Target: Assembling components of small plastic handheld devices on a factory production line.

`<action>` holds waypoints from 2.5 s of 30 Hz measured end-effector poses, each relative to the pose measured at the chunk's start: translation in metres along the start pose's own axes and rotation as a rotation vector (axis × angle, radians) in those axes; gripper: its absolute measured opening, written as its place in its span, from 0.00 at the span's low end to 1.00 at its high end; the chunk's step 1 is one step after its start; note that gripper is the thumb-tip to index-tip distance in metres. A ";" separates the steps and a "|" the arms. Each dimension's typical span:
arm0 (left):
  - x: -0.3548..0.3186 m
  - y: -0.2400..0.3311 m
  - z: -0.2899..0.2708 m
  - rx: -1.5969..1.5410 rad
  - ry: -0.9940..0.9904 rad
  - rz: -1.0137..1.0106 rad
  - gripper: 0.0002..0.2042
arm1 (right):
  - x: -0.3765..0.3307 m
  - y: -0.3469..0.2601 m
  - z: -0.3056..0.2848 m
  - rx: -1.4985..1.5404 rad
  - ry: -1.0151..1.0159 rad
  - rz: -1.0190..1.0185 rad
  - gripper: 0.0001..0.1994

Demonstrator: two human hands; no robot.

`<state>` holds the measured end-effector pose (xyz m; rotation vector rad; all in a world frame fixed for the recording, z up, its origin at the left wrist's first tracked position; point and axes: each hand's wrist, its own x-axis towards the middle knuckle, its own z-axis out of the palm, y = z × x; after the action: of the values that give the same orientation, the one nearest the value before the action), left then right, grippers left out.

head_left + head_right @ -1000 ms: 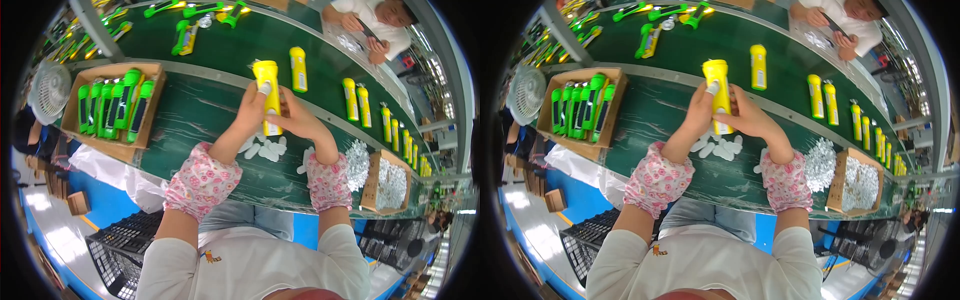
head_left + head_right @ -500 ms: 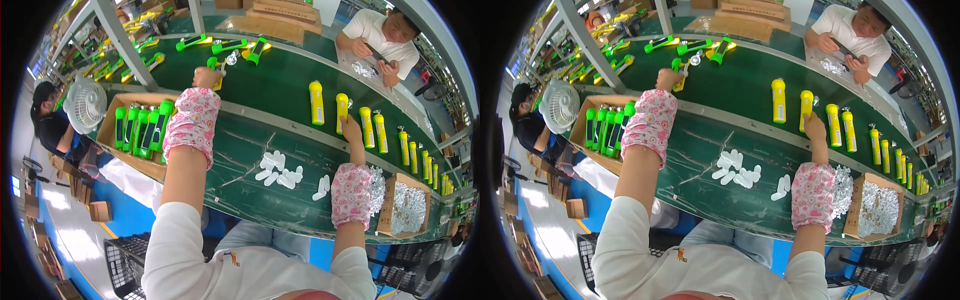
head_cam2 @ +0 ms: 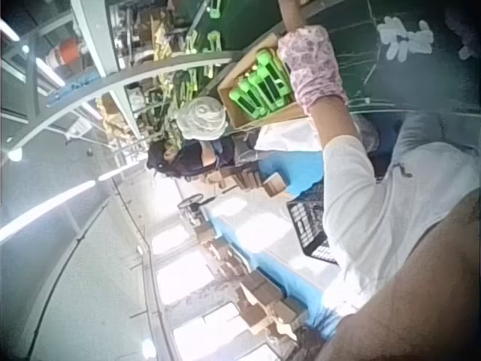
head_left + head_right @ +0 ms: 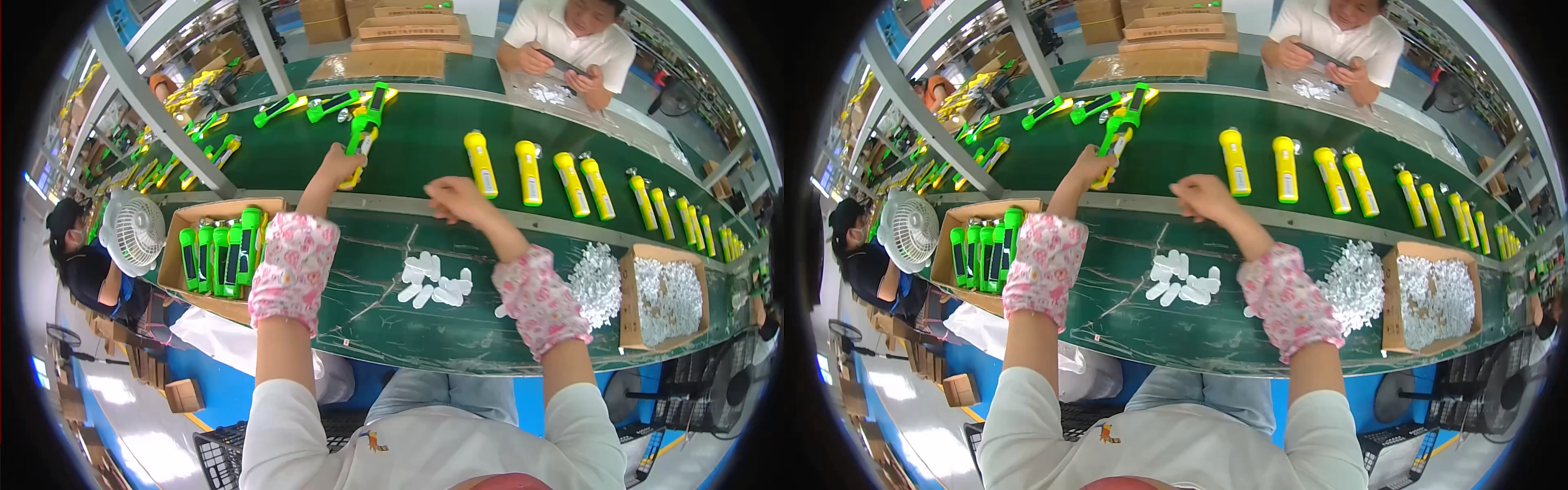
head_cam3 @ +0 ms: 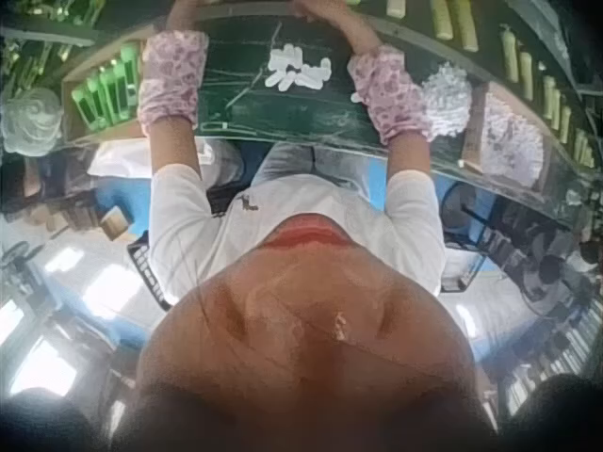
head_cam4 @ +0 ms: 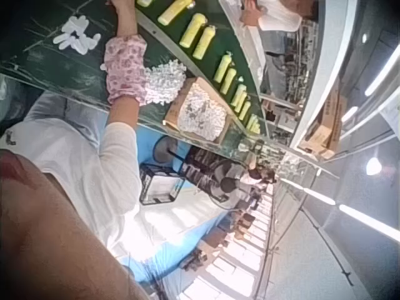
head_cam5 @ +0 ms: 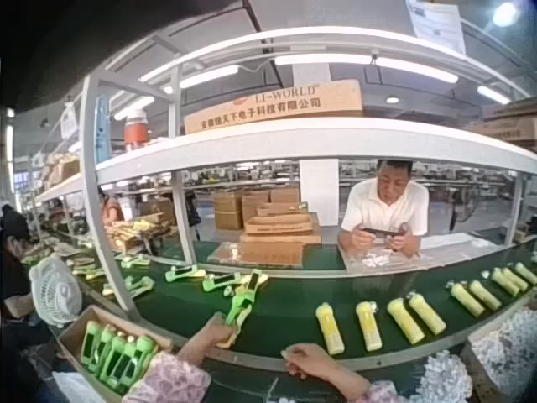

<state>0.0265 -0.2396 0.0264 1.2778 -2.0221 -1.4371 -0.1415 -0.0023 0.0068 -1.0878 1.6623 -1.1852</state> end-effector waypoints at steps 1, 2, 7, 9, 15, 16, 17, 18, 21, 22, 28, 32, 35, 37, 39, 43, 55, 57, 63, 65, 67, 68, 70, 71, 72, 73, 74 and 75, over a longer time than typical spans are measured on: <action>-0.025 0.013 0.010 -0.027 -0.027 0.016 0.31 | 0.004 -0.006 0.014 0.134 -0.020 0.035 0.21; -0.045 0.019 0.016 -0.056 -0.049 0.024 0.31 | 0.009 -0.011 0.028 0.269 -0.049 0.073 0.22; -0.096 0.025 0.048 0.290 -0.032 0.287 0.30 | 0.005 -0.026 0.046 0.670 -0.159 0.067 0.28; -0.104 0.021 0.058 -0.001 -0.036 0.228 0.25 | -0.009 -0.024 0.039 0.633 -0.145 0.058 0.29; -0.143 0.000 0.062 -0.843 -0.471 -0.233 0.17 | -0.072 -0.004 0.009 -0.108 -0.110 -0.138 0.17; -0.141 -0.006 0.070 -0.991 -0.514 -0.225 0.17 | -0.075 0.012 0.007 -0.213 -0.063 -0.247 0.10; -0.140 -0.013 0.073 -1.076 -0.582 -0.198 0.17 | -0.083 0.010 0.015 -0.329 -0.044 -0.318 0.09; -0.135 -0.018 0.076 -1.160 -0.649 -0.167 0.17 | -0.089 0.006 0.023 -0.443 -0.025 -0.391 0.08; -0.127 -0.017 0.103 -1.397 -0.520 -0.076 0.18 | -0.094 0.005 0.047 -0.569 -0.056 -0.455 0.09; -0.123 -0.019 0.111 -1.445 -0.515 -0.048 0.18 | -0.094 0.008 0.052 -0.617 -0.048 -0.430 0.11; -0.113 -0.030 0.106 -1.231 -0.421 -0.018 0.22 | -0.087 0.018 0.067 -0.781 0.094 -0.518 0.13; -0.116 -0.022 0.097 -1.335 -0.488 0.017 0.28 | -0.084 0.021 0.065 -0.683 0.087 -0.458 0.12; -0.111 -0.020 0.107 -1.432 -0.542 0.008 0.27 | -0.083 0.019 0.059 -0.491 0.088 -0.334 0.13; -0.118 -0.030 0.117 -1.540 -0.520 -0.086 0.25 | -0.082 0.037 0.061 -0.443 0.083 -0.317 0.16; -0.118 -0.047 0.113 -1.551 -0.551 -0.050 0.24 | -0.085 0.026 0.070 -0.419 0.023 -0.210 0.16; -0.126 -0.039 0.113 -1.532 -0.482 -0.027 0.25 | -0.092 0.021 0.057 -0.448 -0.028 -0.260 0.09; -0.171 0.011 0.143 -1.494 -0.751 0.199 0.23 | -0.112 -0.062 0.011 -0.045 0.226 -0.484 0.12; -0.170 0.002 0.152 -1.435 -0.793 0.259 0.24 | -0.111 -0.059 0.012 -0.271 0.283 -0.519 0.14; -0.171 -0.006 0.152 -1.273 -0.781 0.340 0.28 | -0.115 -0.061 0.003 -0.370 0.270 -0.489 0.14; -0.170 -0.005 0.154 -1.282 -0.751 0.362 0.28 | -0.115 -0.062 -0.004 -0.356 0.195 -0.467 0.15; -0.170 -0.006 0.155 -1.300 -0.752 0.333 0.26 | -0.114 -0.058 -0.002 -0.329 0.200 -0.474 0.14; -0.168 -0.007 0.156 -1.281 -0.713 0.355 0.25 | -0.112 -0.054 0.001 -0.386 0.243 -0.523 0.14; -0.165 -0.009 0.156 -1.264 -0.637 0.358 0.22 | -0.109 -0.051 0.008 -0.493 0.291 -0.583 0.16; -0.165 -0.009 0.156 -1.266 -0.634 0.355 0.22 | -0.108 -0.051 0.008 -0.492 0.287 -0.580 0.16; -0.166 -0.009 0.157 -1.290 -0.585 0.362 0.21 | -0.108 -0.051 0.008 -0.602 0.335 -0.654 0.17; -0.167 -0.006 0.156 -1.313 -0.531 0.370 0.20 | -0.105 -0.051 0.007 -0.710 0.381 -0.731 0.18; -0.173 0.000 0.153 -1.356 -0.507 0.300 0.18 | -0.104 -0.049 0.002 -0.820 0.400 -0.786 0.24; -0.170 -0.002 0.151 -1.358 -0.497 0.299 0.18 | -0.105 -0.049 0.003 -0.809 0.437 -0.695 0.27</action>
<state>0.0110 -0.0147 -0.0045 0.0349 -0.8293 -2.3568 -0.0975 0.0864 0.0660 -2.1557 2.2878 -1.2337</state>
